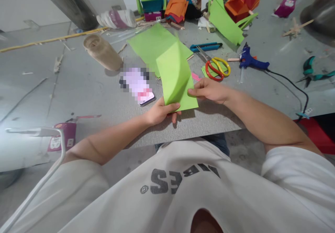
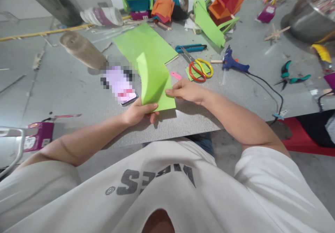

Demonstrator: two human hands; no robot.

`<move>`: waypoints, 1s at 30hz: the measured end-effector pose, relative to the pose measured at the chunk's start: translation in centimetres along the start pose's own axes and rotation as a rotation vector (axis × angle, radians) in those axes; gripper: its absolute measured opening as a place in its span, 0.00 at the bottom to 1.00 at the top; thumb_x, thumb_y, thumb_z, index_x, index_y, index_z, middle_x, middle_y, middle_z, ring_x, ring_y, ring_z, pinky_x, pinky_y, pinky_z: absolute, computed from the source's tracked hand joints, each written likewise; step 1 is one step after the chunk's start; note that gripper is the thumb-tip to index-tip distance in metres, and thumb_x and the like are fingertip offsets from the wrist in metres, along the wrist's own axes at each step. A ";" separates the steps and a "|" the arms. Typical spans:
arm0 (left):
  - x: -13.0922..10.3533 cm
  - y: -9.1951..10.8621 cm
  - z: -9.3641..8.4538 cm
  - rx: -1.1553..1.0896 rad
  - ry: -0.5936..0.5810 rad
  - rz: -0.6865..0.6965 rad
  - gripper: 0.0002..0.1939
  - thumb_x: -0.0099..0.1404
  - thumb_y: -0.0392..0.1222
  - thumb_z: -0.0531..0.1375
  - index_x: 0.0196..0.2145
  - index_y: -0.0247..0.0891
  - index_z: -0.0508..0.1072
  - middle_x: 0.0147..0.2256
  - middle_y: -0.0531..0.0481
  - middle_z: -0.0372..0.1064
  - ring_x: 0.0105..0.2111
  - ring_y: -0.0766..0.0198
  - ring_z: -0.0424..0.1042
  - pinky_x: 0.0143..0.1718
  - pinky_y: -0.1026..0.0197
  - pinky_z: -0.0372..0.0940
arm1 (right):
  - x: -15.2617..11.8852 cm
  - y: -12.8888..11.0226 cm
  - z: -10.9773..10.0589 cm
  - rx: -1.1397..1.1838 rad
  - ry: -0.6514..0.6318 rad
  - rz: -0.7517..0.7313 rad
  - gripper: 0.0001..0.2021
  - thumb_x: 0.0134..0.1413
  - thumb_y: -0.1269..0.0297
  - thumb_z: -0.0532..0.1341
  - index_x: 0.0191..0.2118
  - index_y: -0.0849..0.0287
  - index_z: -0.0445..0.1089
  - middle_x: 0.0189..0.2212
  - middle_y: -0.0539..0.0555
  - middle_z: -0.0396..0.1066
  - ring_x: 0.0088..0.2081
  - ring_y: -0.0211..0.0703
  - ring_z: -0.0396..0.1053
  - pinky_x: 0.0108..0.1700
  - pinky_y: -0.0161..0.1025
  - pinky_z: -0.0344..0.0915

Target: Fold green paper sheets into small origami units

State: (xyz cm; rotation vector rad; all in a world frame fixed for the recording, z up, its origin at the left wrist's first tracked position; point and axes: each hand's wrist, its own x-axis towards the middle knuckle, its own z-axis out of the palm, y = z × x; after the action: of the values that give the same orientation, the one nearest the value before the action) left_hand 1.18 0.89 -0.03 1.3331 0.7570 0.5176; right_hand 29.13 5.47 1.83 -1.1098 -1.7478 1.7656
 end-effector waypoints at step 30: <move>-0.2 -0.1 -0.1 -0.021 -0.144 -0.038 0.36 0.72 0.77 0.78 0.33 0.40 0.79 0.21 0.51 0.75 0.22 0.63 0.73 0.28 0.58 0.65 | 0.9 0.5 2.2 0.344 0.249 -0.095 0.37 0.35 0.30 0.95 0.32 0.53 0.79 0.29 0.50 0.79 0.34 0.45 0.77 0.38 0.43 0.74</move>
State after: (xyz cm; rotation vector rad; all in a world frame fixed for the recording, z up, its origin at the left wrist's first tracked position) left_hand 0.92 0.80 -0.04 1.3194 0.6550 0.3940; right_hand 27.03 4.65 0.85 -1.0279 -1.2722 1.7058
